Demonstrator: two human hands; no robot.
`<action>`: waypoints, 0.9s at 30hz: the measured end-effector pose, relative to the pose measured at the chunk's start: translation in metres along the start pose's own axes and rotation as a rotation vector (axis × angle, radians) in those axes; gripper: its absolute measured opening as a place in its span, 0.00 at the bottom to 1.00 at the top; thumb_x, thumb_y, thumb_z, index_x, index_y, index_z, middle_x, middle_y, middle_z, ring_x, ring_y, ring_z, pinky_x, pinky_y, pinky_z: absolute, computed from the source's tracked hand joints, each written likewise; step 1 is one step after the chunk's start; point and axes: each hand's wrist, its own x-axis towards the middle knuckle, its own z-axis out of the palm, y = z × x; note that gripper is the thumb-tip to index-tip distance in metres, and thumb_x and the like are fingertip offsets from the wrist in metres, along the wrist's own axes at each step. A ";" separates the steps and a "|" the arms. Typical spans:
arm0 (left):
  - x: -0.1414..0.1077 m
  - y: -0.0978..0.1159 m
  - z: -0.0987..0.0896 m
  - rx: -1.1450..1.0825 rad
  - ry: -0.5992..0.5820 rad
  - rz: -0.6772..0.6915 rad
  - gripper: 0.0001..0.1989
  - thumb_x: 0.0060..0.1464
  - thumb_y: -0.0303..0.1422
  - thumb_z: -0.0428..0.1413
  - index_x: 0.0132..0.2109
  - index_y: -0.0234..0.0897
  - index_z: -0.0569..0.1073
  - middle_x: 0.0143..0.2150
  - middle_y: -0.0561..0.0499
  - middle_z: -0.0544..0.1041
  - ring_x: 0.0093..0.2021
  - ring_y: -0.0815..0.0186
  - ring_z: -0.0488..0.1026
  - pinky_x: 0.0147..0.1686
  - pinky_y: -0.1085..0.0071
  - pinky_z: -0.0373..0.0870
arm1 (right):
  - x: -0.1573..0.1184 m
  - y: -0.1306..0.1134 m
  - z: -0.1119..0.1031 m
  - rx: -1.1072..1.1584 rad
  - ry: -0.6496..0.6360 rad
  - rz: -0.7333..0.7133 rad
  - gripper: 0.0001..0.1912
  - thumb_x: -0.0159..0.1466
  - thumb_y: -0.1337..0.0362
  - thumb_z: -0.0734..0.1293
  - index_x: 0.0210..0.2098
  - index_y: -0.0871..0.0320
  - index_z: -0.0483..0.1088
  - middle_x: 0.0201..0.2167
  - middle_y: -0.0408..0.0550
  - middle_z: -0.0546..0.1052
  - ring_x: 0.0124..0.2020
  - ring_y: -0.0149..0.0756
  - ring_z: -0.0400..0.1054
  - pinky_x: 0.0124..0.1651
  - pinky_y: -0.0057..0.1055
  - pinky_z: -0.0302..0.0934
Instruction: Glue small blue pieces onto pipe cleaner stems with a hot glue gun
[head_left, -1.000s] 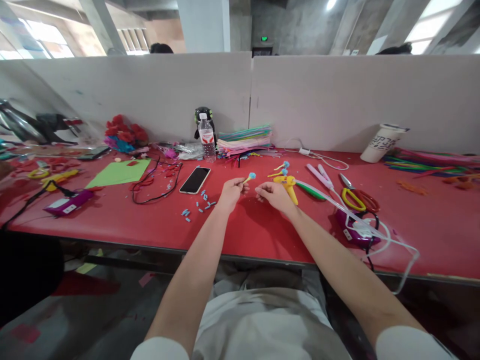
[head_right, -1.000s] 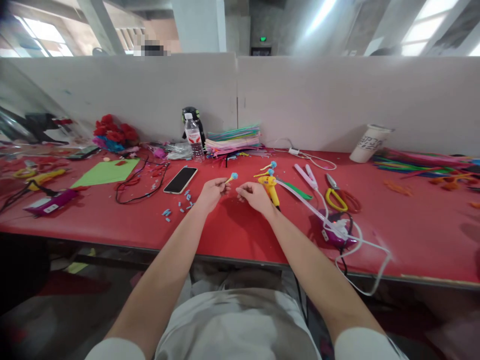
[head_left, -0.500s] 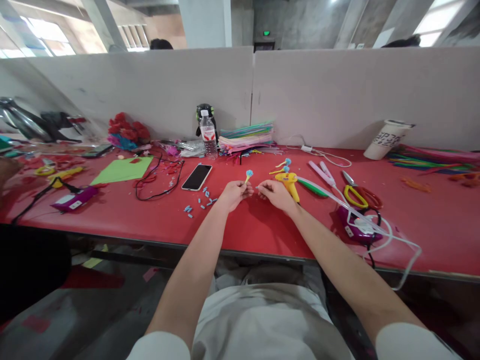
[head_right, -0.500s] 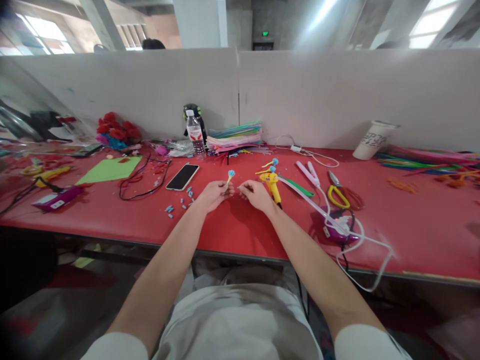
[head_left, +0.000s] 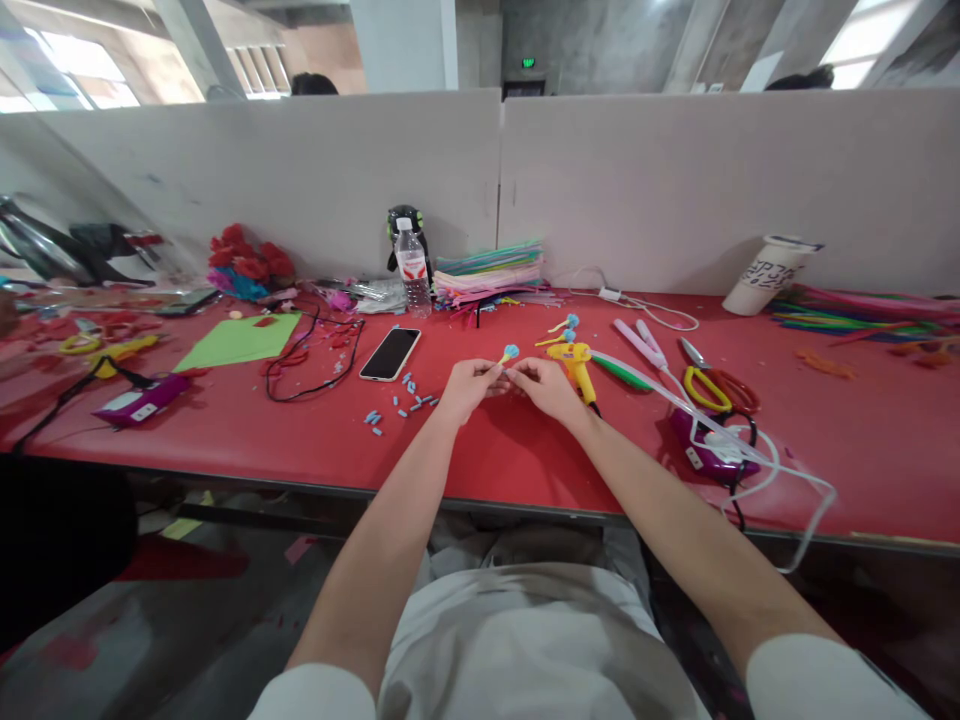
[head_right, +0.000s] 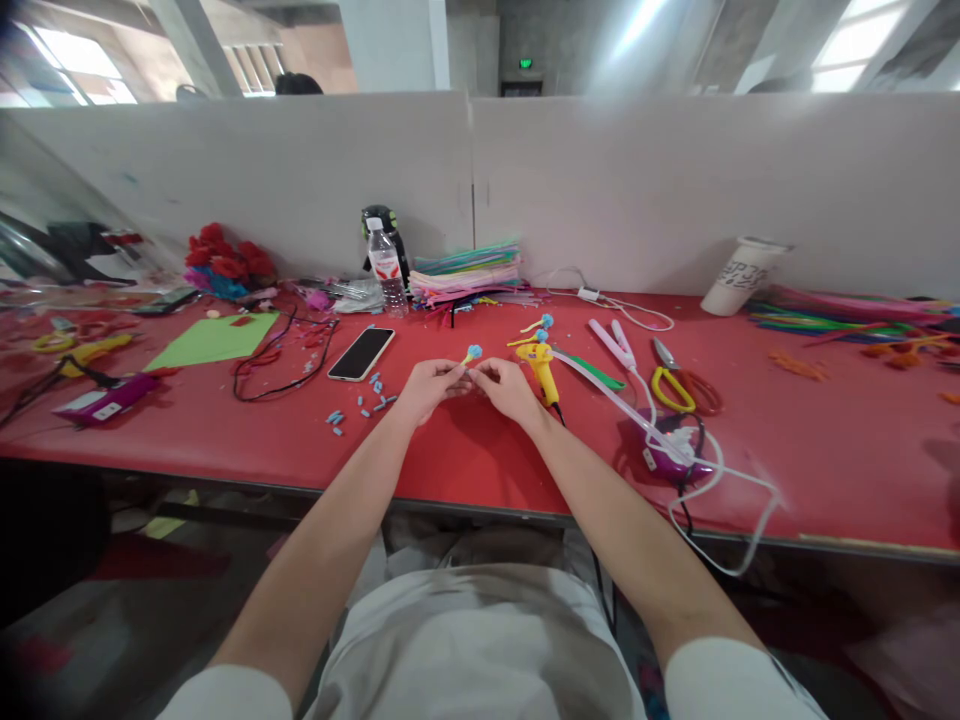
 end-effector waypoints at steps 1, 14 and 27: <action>0.000 -0.001 0.000 0.012 -0.001 0.006 0.05 0.57 0.26 0.56 0.36 0.28 0.75 0.29 0.47 0.77 0.29 0.70 0.76 0.39 0.69 0.74 | 0.000 0.001 0.000 0.002 0.008 0.004 0.18 0.59 0.49 0.66 0.28 0.59 0.69 0.24 0.45 0.73 0.24 0.32 0.65 0.29 0.30 0.60; 0.002 -0.003 0.002 0.176 -0.023 0.059 0.08 0.59 0.29 0.53 0.32 0.30 0.73 0.25 0.51 0.75 0.23 0.73 0.70 0.29 0.75 0.68 | -0.001 0.001 0.007 0.182 0.027 0.109 0.19 0.56 0.47 0.69 0.29 0.58 0.69 0.23 0.44 0.72 0.23 0.31 0.63 0.29 0.30 0.59; 0.002 -0.002 0.001 0.153 -0.009 0.041 0.09 0.57 0.30 0.55 0.30 0.31 0.73 0.25 0.50 0.75 0.22 0.74 0.68 0.28 0.75 0.67 | -0.002 0.005 0.005 0.315 0.012 0.162 0.21 0.53 0.47 0.71 0.30 0.60 0.72 0.25 0.46 0.74 0.25 0.30 0.64 0.31 0.29 0.60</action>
